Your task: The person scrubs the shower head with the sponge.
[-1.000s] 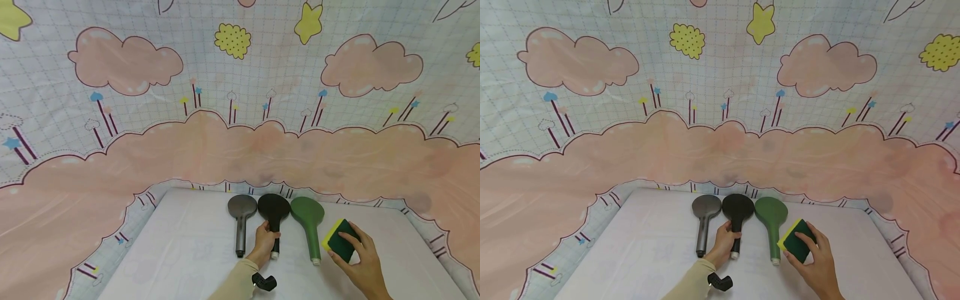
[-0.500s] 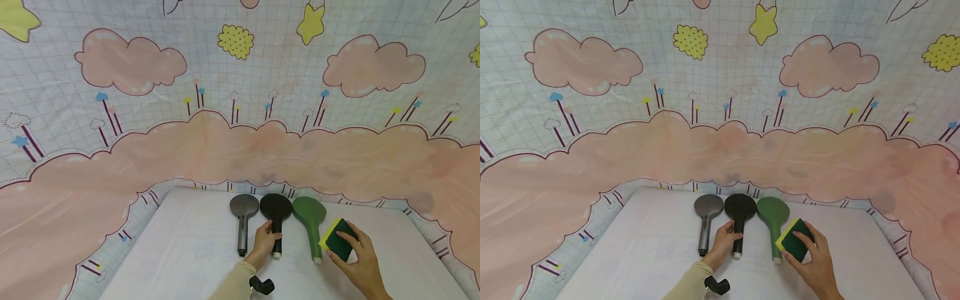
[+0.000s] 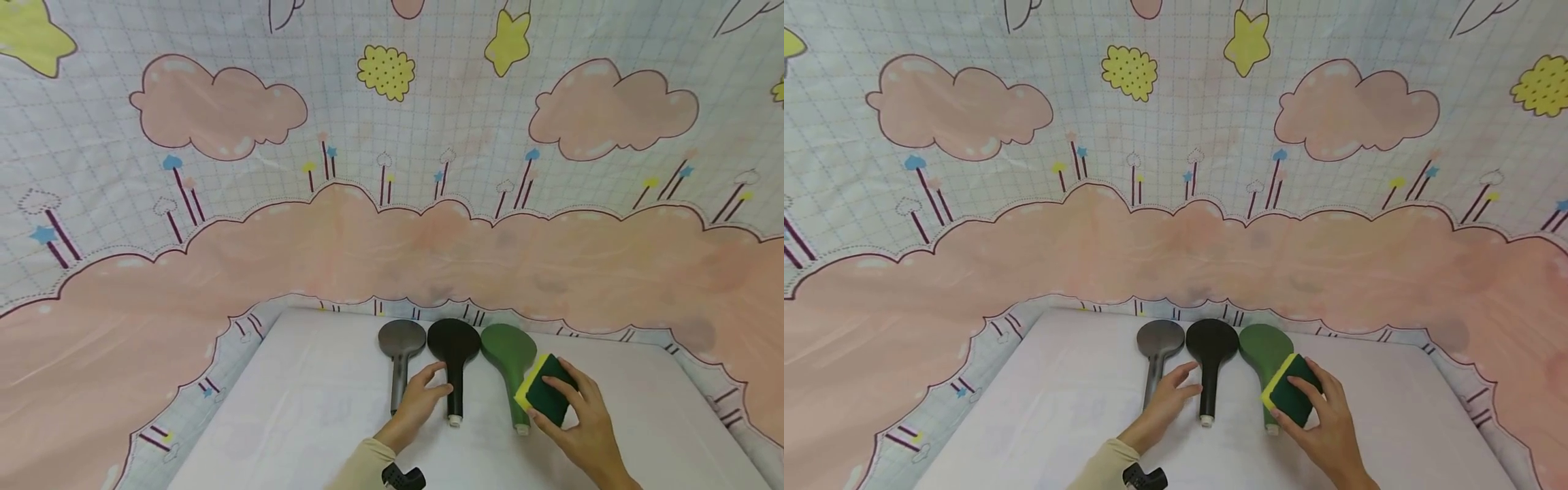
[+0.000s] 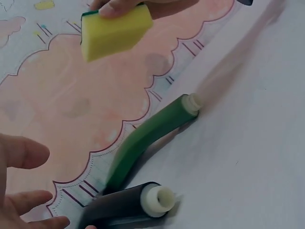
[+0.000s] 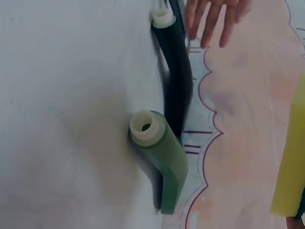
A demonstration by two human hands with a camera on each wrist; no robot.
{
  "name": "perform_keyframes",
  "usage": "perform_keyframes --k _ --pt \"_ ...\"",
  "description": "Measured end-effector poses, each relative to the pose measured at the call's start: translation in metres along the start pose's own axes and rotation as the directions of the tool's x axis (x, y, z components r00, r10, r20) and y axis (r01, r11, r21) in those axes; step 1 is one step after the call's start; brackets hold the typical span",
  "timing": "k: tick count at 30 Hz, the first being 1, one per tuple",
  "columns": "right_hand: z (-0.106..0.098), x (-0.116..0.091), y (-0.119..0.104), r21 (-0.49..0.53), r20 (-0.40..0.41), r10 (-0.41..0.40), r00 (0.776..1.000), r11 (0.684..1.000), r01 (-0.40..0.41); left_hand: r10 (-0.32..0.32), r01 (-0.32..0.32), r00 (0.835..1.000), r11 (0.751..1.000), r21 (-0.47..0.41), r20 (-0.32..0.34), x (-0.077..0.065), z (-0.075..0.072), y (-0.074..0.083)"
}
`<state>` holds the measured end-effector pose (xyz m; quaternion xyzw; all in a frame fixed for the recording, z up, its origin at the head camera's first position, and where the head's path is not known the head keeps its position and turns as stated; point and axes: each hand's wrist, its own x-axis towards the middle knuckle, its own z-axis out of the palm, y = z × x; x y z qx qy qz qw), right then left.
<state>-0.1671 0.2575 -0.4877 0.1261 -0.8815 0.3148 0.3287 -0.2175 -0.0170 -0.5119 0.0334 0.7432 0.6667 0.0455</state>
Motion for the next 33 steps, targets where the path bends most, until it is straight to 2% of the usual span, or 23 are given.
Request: perform_keyframes --k 5,9,11,15,20,25,30,33 --pt "0.003 0.002 -0.006 -0.03 0.024 0.018 1.0 0.999 -0.017 0.059 -0.06 0.996 0.998 0.018 0.064 -0.009 -0.016 0.008" --pt "0.008 0.002 -0.007 -0.004 0.021 0.006 1.0 1.0 -0.006 0.102 -0.105 0.991 0.994 0.029 0.088 -0.017 -0.032 0.007" --pt "0.01 0.001 -0.008 0.02 0.009 -0.011 1.0 1.0 0.011 0.131 -0.134 0.989 0.99 0.04 0.068 -0.019 -0.039 0.005" --pt "0.013 0.005 -0.01 0.066 -0.02 -0.048 0.999 0.997 0.05 0.176 -0.175 0.984 0.982 0.064 -0.013 -0.017 -0.052 0.002" --pt "0.017 0.01 -0.014 0.098 -0.028 -0.084 0.996 0.992 0.086 0.163 -0.155 0.98 0.985 0.081 -0.112 -0.011 -0.064 -0.007" --pt "0.022 0.013 -0.017 0.105 -0.027 -0.099 0.995 0.989 0.102 0.159 -0.13 0.968 0.98 0.151 -0.197 -0.006 -0.074 -0.019" --pt "0.028 0.015 -0.023 0.114 -0.019 -0.098 0.995 0.988 0.099 0.095 -0.062 0.972 0.986 0.153 -0.214 -0.003 -0.081 -0.029" --pt "0.032 0.018 -0.029 0.119 -0.008 -0.121 0.993 0.985 0.121 0.085 -0.054 0.975 0.987 0.151 -0.207 0.0 -0.085 -0.033"
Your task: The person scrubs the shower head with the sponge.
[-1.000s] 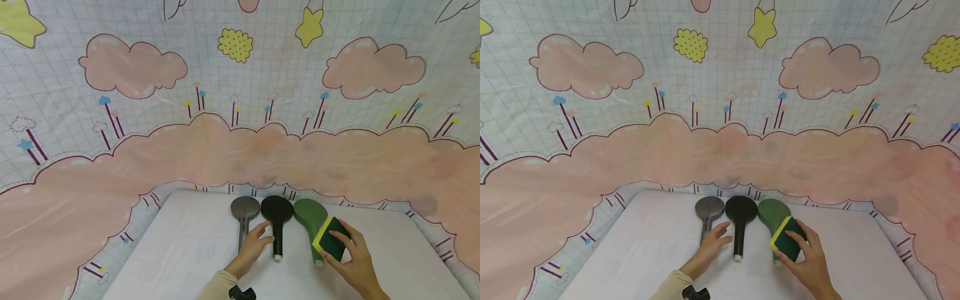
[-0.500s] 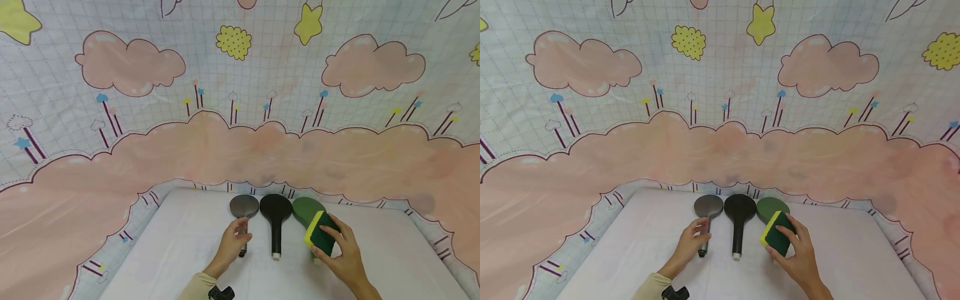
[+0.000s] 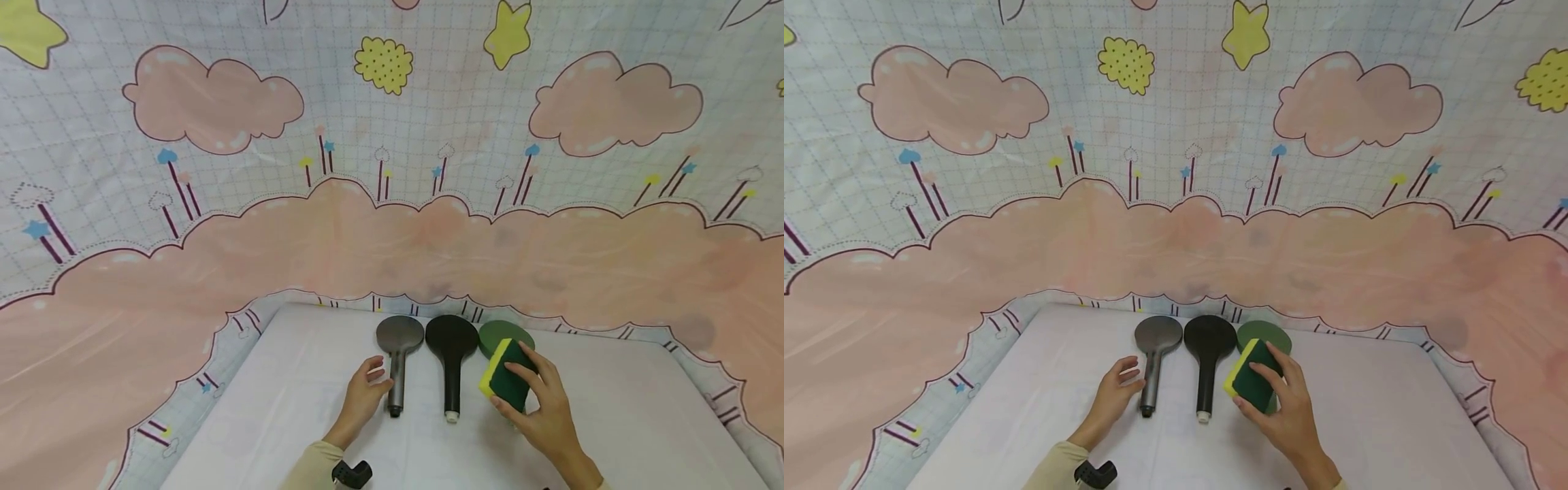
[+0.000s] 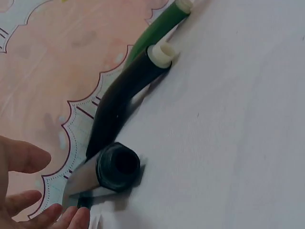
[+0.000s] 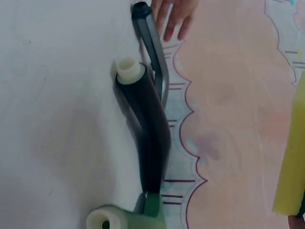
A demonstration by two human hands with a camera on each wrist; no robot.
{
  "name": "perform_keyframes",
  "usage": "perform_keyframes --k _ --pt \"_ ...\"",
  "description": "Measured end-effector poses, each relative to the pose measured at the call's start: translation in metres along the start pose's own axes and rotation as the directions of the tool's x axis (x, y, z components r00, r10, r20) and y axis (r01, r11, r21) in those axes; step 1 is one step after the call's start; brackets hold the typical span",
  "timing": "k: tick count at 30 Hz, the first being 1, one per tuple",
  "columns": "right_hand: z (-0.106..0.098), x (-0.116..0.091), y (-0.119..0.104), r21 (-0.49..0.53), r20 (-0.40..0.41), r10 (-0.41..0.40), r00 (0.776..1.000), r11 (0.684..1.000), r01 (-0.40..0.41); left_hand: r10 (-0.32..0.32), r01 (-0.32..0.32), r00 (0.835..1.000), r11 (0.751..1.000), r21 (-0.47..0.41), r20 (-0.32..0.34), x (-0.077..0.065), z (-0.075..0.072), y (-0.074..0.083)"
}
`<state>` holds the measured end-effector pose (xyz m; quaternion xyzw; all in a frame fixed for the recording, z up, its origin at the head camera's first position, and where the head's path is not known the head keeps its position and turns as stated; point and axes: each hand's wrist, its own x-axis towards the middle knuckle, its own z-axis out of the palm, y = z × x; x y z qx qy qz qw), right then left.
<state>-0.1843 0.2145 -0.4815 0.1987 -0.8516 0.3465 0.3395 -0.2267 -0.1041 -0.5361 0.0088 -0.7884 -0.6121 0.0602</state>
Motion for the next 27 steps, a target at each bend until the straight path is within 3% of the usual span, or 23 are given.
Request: perform_keyframes --k 7,14,21,27 --pt "0.011 0.007 -0.008 0.043 -0.008 -0.045 0.999 0.998 0.045 0.035 -0.033 0.998 0.998 0.045 -0.042 0.01 0.005 -0.009" --pt "0.017 0.01 -0.009 0.038 0.011 -0.061 0.998 0.997 0.06 0.002 -0.004 1.0 0.991 0.136 0.019 0.015 0.012 -0.013" --pt "0.016 0.009 -0.006 0.027 0.012 -0.064 0.998 0.998 0.064 0.011 -0.022 0.998 0.985 0.168 0.066 0.013 0.015 -0.011" --pt "0.017 0.008 -0.005 -0.007 -0.007 -0.059 0.998 0.998 0.059 0.005 -0.018 0.998 0.98 0.198 0.064 0.014 0.016 -0.009"
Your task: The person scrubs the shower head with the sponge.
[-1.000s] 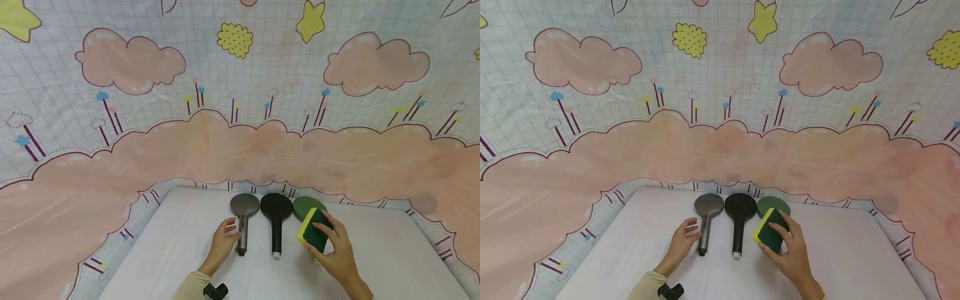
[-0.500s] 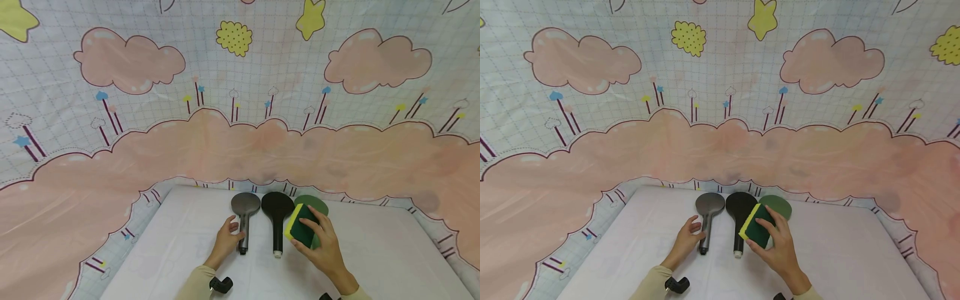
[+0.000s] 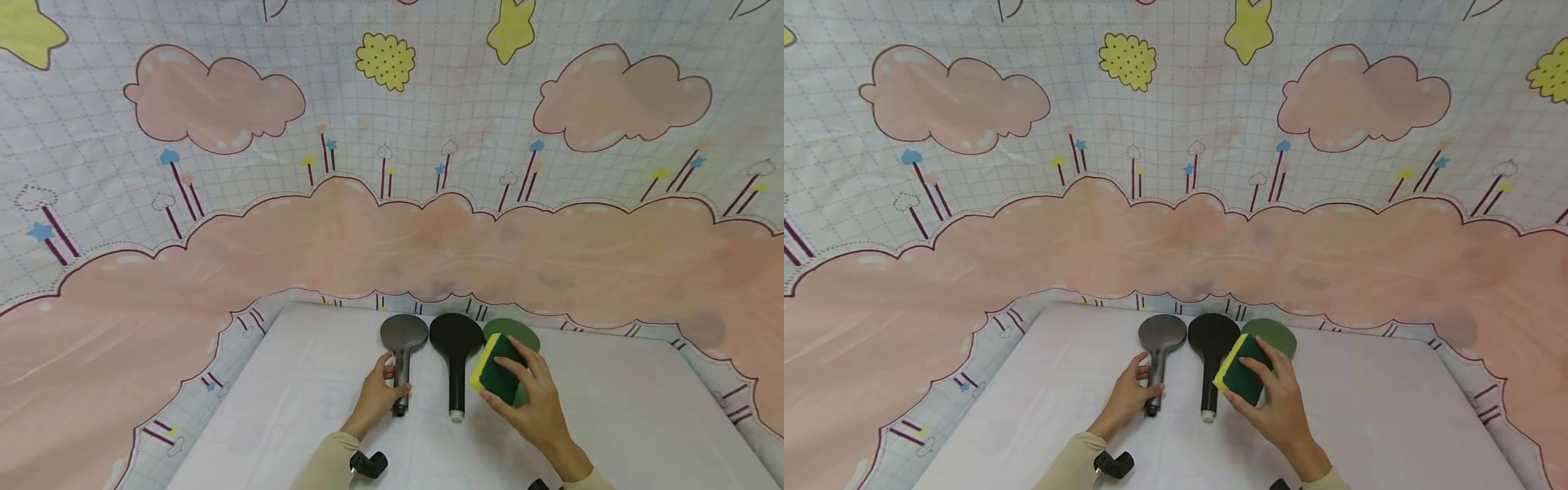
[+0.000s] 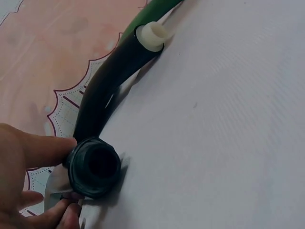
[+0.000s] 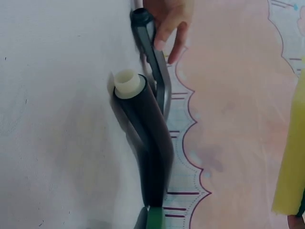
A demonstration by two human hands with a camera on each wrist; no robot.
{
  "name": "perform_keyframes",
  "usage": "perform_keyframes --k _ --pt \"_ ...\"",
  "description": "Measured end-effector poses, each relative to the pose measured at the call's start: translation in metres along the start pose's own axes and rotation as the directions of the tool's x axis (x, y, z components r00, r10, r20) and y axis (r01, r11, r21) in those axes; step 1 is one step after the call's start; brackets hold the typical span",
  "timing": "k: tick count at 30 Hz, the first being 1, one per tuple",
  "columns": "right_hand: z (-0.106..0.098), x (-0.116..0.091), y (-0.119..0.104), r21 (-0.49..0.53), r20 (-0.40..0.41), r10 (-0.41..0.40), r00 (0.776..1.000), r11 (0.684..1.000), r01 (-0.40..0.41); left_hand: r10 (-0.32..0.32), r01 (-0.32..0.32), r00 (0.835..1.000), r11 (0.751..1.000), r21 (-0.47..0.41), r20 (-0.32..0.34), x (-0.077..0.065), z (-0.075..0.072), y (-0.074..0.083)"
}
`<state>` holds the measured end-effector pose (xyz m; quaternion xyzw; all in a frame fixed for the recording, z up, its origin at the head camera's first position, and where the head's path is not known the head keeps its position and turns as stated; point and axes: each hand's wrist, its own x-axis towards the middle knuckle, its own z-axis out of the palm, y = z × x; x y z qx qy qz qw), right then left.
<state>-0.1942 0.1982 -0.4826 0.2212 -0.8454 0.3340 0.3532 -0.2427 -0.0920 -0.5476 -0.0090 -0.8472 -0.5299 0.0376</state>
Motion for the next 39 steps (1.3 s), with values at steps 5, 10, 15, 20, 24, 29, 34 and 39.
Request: perform_keyframes --k 5,10,15,20,24,29,34,39 --pt "-0.001 -0.001 -0.002 -0.02 -0.002 0.021 1.0 1.0 -0.021 -0.03 0.029 0.999 1.0 -0.009 -0.015 0.001 -0.001 0.001" --pt "-0.004 -0.002 -0.002 -0.018 -0.002 0.028 1.0 0.999 -0.028 -0.075 0.074 0.997 0.993 -0.088 -0.01 0.001 -0.005 0.002" --pt "-0.005 -0.003 -0.001 -0.017 -0.005 0.034 0.999 0.999 -0.034 -0.138 0.166 0.984 0.94 -0.299 0.115 0.003 -0.008 0.004" --pt "-0.005 -0.004 -0.001 -0.011 -0.001 0.037 0.999 0.999 -0.037 -0.176 0.258 0.96 0.858 -0.444 0.219 0.003 -0.01 0.004" --pt "-0.005 -0.004 -0.001 -0.006 0.0 0.039 0.999 0.999 -0.039 -0.164 0.27 0.956 0.813 -0.515 0.243 0.002 -0.01 0.003" --pt "-0.006 -0.002 -0.003 -0.015 0.006 0.03 1.0 0.999 -0.03 -0.141 0.254 0.961 0.796 -0.55 0.239 -0.002 -0.009 0.001" --pt "-0.01 0.003 -0.003 0.003 0.003 -0.008 1.0 1.0 0.008 -0.086 0.187 0.976 0.798 -0.573 0.198 -0.006 -0.011 0.003" --pt "-0.013 0.008 -0.006 0.041 0.007 -0.019 1.0 0.999 0.019 -0.059 0.153 0.982 0.804 -0.575 0.178 -0.012 -0.019 0.013"
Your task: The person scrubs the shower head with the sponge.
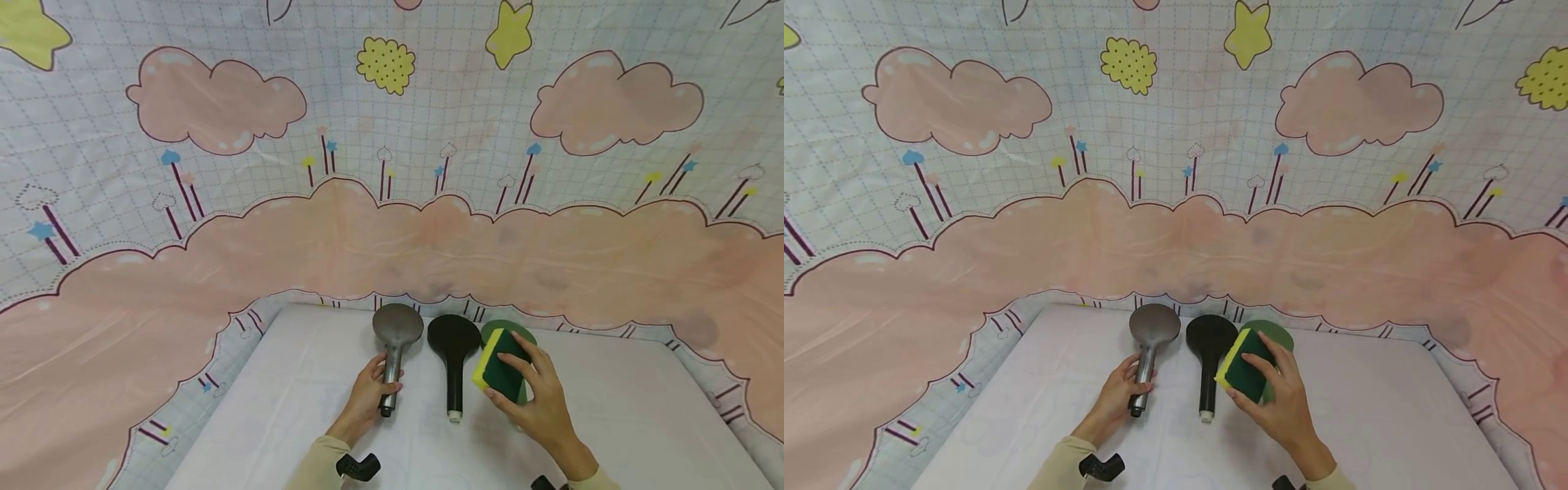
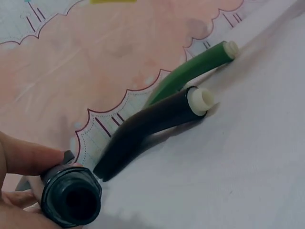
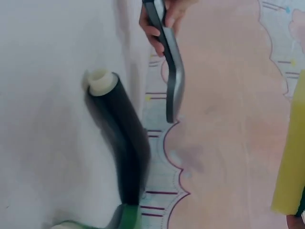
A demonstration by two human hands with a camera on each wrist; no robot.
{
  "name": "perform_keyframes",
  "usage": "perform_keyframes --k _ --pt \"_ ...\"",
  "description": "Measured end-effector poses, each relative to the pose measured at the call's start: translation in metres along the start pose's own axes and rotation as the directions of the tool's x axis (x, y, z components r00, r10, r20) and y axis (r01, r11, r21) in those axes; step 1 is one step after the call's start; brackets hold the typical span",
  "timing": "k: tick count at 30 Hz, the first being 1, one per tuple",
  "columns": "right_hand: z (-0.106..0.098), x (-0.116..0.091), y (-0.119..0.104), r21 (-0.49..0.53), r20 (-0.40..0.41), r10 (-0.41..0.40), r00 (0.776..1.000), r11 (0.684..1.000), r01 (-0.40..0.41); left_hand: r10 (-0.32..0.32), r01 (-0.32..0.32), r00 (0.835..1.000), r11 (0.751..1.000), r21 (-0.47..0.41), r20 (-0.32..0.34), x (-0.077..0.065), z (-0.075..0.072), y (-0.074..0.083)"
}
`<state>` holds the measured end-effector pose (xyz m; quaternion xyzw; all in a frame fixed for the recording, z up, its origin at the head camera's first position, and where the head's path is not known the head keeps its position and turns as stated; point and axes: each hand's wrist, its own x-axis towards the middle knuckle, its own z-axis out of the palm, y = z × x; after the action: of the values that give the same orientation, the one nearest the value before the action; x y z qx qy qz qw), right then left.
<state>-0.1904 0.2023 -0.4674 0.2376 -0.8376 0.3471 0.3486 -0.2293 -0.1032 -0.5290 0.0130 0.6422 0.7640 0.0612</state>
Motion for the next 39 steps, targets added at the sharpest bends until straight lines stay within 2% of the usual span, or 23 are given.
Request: perform_keyframes --k 6,20,27,34,39 --pt "0.001 0.008 -0.009 0.034 -0.001 0.006 1.0 0.999 -0.006 0.033 -0.033 0.999 0.999 0.001 0.024 -0.008 0.006 0.013" --pt "0.018 0.018 -0.025 0.091 -0.017 0.035 0.999 0.995 -0.033 0.105 -0.107 0.989 0.994 0.01 0.104 -0.029 0.035 0.047" --pt "0.026 0.02 -0.027 0.09 -0.023 0.024 0.999 0.996 -0.022 0.119 -0.126 0.986 0.99 0.059 0.115 -0.033 0.046 0.051" --pt "0.031 0.02 -0.029 0.088 -0.007 0.035 0.999 0.996 -0.035 0.163 -0.174 0.978 0.981 0.083 0.128 -0.037 0.057 0.052" --pt "0.034 0.019 -0.026 0.059 -0.039 -0.025 0.999 0.998 0.027 0.187 -0.2 0.976 0.973 0.118 0.113 -0.037 0.062 0.052"
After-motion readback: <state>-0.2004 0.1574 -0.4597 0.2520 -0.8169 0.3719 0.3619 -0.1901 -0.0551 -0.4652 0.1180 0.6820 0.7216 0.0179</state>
